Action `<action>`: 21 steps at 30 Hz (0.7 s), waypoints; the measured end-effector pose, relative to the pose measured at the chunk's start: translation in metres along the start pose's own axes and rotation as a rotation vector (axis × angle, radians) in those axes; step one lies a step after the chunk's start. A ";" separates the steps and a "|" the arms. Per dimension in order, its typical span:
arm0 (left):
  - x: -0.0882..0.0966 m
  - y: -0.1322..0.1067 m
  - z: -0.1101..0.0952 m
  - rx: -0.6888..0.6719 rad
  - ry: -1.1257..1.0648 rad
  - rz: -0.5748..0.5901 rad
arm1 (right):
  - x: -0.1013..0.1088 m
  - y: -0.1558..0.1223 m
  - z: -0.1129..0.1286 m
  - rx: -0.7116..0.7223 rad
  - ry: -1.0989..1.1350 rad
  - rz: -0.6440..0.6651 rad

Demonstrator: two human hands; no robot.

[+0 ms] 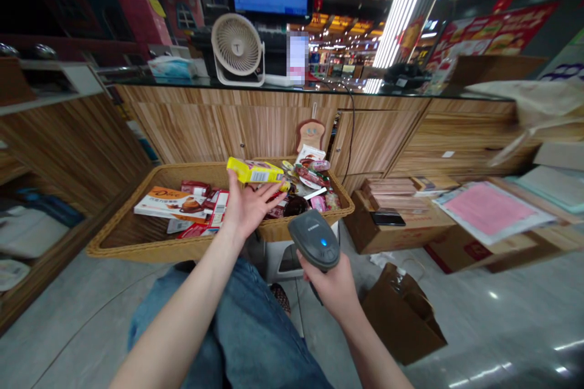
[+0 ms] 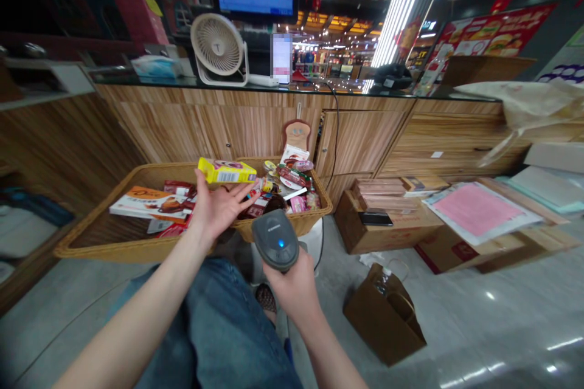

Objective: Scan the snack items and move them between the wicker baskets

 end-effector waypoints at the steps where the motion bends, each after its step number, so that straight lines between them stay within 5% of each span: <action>1: -0.002 -0.002 0.003 0.004 -0.041 -0.005 | -0.002 0.000 0.004 0.005 0.009 0.017; 12: -0.005 -0.006 0.024 0.061 -0.170 -0.050 | -0.012 -0.001 0.015 -0.019 0.030 0.068; 16: -0.001 -0.011 0.014 0.001 -0.215 -0.095 | -0.009 -0.003 0.011 -0.017 0.040 0.043; 21: 0.028 -0.020 -0.018 -0.223 -0.313 -0.259 | -0.007 -0.007 0.003 -0.032 0.061 0.042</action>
Point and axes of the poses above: each hand's wrist, its own y-axis towards the middle knuckle, its own x-axis out of the back of the hand, z = x × y, the point moved 6 cm from there along y, towards the middle knuckle, and after that the axes turned 2 degrees about x, right-handed, at the moved point
